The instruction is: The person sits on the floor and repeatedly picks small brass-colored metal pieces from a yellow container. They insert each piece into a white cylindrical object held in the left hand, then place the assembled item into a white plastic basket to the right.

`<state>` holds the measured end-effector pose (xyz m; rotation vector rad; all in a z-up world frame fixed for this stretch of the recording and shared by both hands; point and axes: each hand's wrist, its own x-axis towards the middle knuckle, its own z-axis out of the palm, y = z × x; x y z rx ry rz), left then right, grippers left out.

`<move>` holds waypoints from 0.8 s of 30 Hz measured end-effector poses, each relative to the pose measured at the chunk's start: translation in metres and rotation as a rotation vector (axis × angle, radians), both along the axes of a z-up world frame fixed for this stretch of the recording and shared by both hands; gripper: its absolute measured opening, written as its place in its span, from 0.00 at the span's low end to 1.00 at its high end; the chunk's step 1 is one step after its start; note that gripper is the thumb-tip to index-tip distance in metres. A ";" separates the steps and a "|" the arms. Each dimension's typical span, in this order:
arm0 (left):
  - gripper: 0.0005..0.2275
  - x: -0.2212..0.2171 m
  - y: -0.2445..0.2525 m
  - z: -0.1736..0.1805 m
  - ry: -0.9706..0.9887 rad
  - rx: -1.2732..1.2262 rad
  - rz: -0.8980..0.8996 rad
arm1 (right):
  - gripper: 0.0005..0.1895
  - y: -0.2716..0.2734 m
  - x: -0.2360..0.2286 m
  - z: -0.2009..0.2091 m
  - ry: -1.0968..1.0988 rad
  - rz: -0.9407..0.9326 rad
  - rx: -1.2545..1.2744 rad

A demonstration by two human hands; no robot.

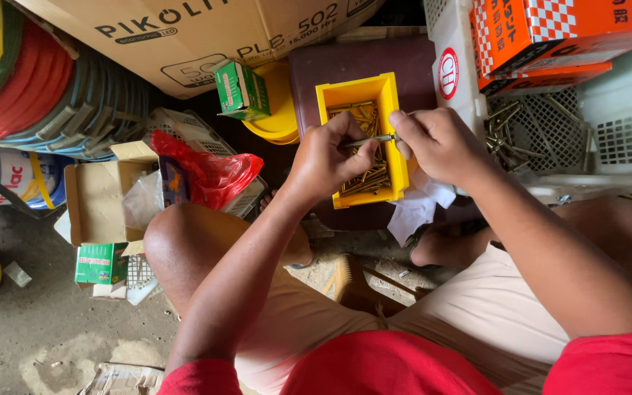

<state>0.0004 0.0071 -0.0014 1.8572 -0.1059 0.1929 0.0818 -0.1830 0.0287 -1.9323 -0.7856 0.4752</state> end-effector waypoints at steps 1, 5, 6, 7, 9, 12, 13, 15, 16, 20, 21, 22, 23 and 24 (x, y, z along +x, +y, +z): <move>0.10 0.000 0.000 0.001 -0.001 0.000 0.001 | 0.29 0.000 0.002 0.003 -0.001 0.001 0.000; 0.08 0.001 0.002 0.004 0.023 -0.019 0.018 | 0.12 -0.005 0.001 0.018 -0.247 0.035 0.065; 0.08 0.000 0.003 0.004 0.022 -0.015 0.023 | 0.09 -0.007 -0.002 0.022 -0.266 0.060 0.074; 0.08 0.001 0.003 0.003 0.022 -0.015 0.025 | 0.09 -0.006 -0.004 0.023 -0.266 0.062 0.074; 0.08 0.001 0.003 0.002 0.005 0.002 0.034 | 0.07 -0.006 -0.008 0.026 -0.271 0.082 0.069; 0.09 -0.001 0.001 0.002 -0.011 0.010 0.020 | 0.14 0.002 0.001 0.010 -0.259 0.095 0.095; 0.09 -0.001 0.001 0.003 -0.012 0.011 0.019 | 0.14 0.002 0.000 0.010 -0.260 0.093 0.095; 0.09 -0.001 0.000 0.005 0.006 -0.014 0.021 | 0.23 0.003 -0.003 0.010 -0.164 0.026 0.047; 0.09 -0.001 0.000 0.004 0.006 -0.012 0.021 | 0.23 0.002 -0.003 0.014 -0.164 0.025 0.049; 0.09 0.000 0.001 0.005 -0.004 -0.011 0.038 | 0.11 0.000 -0.005 0.029 -0.196 0.060 0.064; 0.09 0.000 0.001 0.006 -0.010 -0.011 0.038 | 0.06 -0.001 -0.007 0.034 -0.220 0.078 0.062; 0.09 0.000 0.000 0.004 -0.011 -0.011 0.038 | 0.06 0.000 -0.004 0.029 -0.221 0.078 0.062; 0.10 0.000 -0.001 0.002 -0.011 -0.003 0.031 | 0.11 0.000 -0.001 0.025 -0.213 0.070 0.042; 0.10 -0.001 -0.002 0.001 -0.011 0.004 0.021 | 0.19 0.000 0.001 0.021 -0.203 0.060 0.021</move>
